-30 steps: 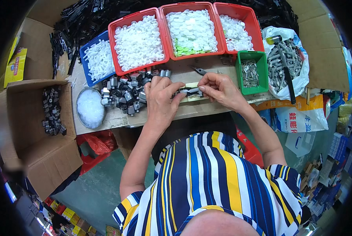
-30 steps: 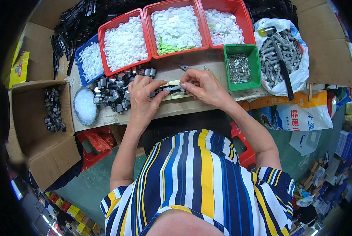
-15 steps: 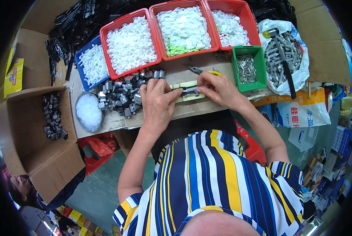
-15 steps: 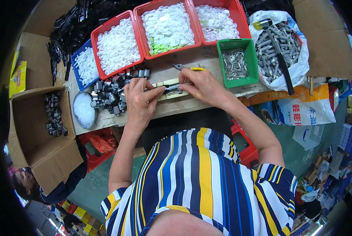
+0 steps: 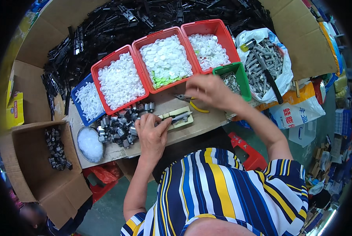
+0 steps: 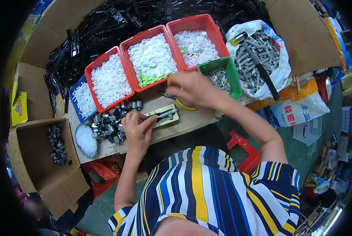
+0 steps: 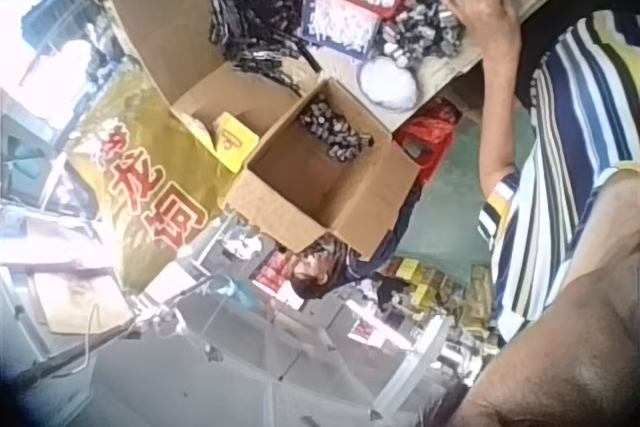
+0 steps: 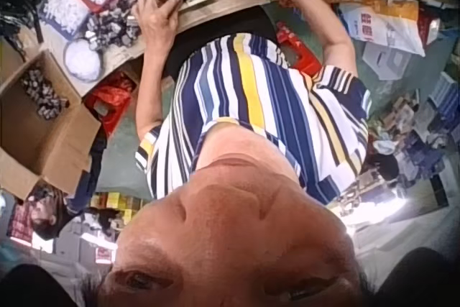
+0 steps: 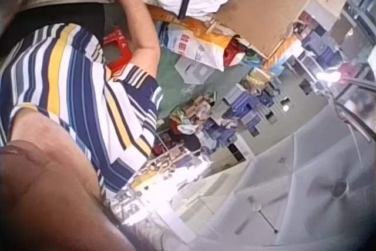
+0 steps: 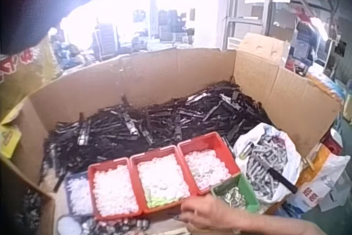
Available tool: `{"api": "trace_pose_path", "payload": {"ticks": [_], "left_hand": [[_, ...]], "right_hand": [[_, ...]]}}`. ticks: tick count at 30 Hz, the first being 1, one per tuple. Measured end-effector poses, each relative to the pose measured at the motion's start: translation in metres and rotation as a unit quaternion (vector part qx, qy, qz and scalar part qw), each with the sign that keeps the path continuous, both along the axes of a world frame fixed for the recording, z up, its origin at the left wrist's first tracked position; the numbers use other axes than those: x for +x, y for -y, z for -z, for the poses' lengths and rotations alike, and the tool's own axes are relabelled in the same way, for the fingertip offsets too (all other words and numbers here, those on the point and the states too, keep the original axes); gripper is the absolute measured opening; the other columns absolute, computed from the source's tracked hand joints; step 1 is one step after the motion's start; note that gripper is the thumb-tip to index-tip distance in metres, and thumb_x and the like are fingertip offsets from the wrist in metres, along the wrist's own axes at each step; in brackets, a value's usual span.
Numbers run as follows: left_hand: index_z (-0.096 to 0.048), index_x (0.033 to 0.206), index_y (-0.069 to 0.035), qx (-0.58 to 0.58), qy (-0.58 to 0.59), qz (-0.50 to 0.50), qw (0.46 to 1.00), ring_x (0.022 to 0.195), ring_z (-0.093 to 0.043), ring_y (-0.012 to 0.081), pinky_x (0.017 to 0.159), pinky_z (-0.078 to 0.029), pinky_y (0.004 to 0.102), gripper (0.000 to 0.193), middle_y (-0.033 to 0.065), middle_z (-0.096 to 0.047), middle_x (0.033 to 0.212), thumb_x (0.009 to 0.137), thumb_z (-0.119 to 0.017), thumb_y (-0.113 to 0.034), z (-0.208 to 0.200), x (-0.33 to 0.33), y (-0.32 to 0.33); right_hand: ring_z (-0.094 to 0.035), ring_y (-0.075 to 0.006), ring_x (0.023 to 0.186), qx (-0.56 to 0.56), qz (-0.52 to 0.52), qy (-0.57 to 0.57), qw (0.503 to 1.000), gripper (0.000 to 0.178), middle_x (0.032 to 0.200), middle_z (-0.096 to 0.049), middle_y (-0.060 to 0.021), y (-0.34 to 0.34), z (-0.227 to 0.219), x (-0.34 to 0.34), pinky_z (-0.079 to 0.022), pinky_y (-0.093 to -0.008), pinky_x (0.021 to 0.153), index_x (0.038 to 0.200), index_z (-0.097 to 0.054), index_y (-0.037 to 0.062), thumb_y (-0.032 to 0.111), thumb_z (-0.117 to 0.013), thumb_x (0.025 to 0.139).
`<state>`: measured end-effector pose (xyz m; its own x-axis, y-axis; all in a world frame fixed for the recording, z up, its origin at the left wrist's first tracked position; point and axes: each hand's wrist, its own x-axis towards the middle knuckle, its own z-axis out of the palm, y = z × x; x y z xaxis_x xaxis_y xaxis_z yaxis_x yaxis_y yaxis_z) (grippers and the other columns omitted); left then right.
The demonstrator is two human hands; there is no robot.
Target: The person assembles small metal lock bodies by hand. They pick up a lock body, insert a white plastic component and a metal pin, and use pliers to secure the assembly. The completed units are placed into a cardboard box. The process is repeated continuously throughout the clip.
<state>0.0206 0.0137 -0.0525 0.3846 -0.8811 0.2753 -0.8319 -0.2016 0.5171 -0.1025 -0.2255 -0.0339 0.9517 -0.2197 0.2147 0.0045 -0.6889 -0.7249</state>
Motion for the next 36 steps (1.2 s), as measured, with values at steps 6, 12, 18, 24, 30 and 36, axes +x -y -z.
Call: {"api": "trace_pose_path", "payload": {"ticks": [6, 12, 18, 24, 30, 36], "left_hand": [[-0.077, 0.097, -0.013, -0.008, 0.021, 0.002, 1.000, 0.093, -0.055, 0.0258, 0.082, -0.036, 0.0396, 0.025, 0.0059, -0.057, 0.086, 0.073, -0.078, -0.010, -0.004, -0.002, 0.000], [-0.074, 0.101, -0.009, -0.007, -0.006, 0.009, 1.000, 0.104, -0.056, 0.0290, 0.087, -0.039, 0.0425, 0.028, 0.0077, -0.062, 0.101, 0.073, -0.078, -0.010, -0.010, 0.003, -0.009], [-0.072, 0.106, -0.008, 0.000, -0.008, -0.006, 1.000, 0.106, -0.055, 0.0306, 0.092, -0.040, 0.0427, 0.034, 0.0090, -0.063, 0.105, 0.072, -0.079, -0.007, -0.015, 0.011, -0.013], [-0.067, 0.122, -0.003, -0.099, -0.068, -0.076, 0.990, 0.102, -0.058, 0.0303, 0.090, -0.045, 0.0398, 0.052, 0.0125, -0.064, 0.105, 0.073, -0.080, -0.005, -0.030, 0.022, -0.006], [-0.068, 0.118, 0.001, -0.169, -0.290, -0.090, 0.937, 0.102, -0.060, 0.0227, 0.091, -0.046, 0.0342, 0.037, 0.0129, -0.069, 0.106, 0.083, -0.077, -0.010, -0.042, 0.016, 0.005], [-0.073, 0.097, 0.000, -0.235, -0.542, -0.163, 0.790, 0.073, -0.059, 0.0044, 0.069, -0.044, 0.0193, 0.014, 0.0009, -0.071, 0.085, 0.091, -0.073, -0.013, -0.035, 0.003, -0.004]], "right_hand": [[-0.066, -0.0343, 0.089, -0.343, 0.115, 0.040, 0.931, 0.022, 0.097, -0.062, -0.0126, 0.135, -0.012, 0.088, -0.053, -0.0404, 0.074, 0.109, -0.064, 0.0036, 0.002, -0.061, 0.087], [-0.061, -0.0387, 0.095, -0.356, 0.054, 0.002, 0.933, 0.021, 0.098, -0.058, -0.0205, 0.229, 0.007, 0.147, -0.051, -0.0457, 0.080, 0.098, -0.070, 0.0058, 0.002, -0.063, 0.078], [-0.059, -0.0390, 0.094, -0.438, 0.036, 0.015, 0.898, 0.008, 0.100, -0.056, -0.0191, 0.230, -0.002, 0.150, -0.051, -0.0469, 0.078, 0.086, -0.066, 0.0057, 0.010, -0.065, 0.080], [-0.058, -0.0366, 0.103, -0.334, -0.030, -0.051, 0.941, 0.018, 0.106, -0.058, -0.0209, 0.108, -0.070, 0.102, -0.050, -0.0413, 0.084, 0.097, -0.063, 0.0038, 0.013, -0.068, 0.082], [-0.065, -0.0388, 0.081, -0.055, -0.259, -0.134, 0.955, 0.020, 0.086, -0.062, -0.0195, -0.015, -0.076, 0.046, -0.048, -0.0495, 0.070, 0.113, -0.052, 0.0068, 0.018, -0.058, 0.097], [-0.064, -0.0370, 0.086, -0.104, -0.147, 0.021, 0.983, 0.032, 0.095, -0.064, -0.0158, -0.040, -0.053, 0.025, -0.050, -0.0462, 0.074, 0.113, -0.055, 0.0021, 0.017, -0.069, 0.088]]}}
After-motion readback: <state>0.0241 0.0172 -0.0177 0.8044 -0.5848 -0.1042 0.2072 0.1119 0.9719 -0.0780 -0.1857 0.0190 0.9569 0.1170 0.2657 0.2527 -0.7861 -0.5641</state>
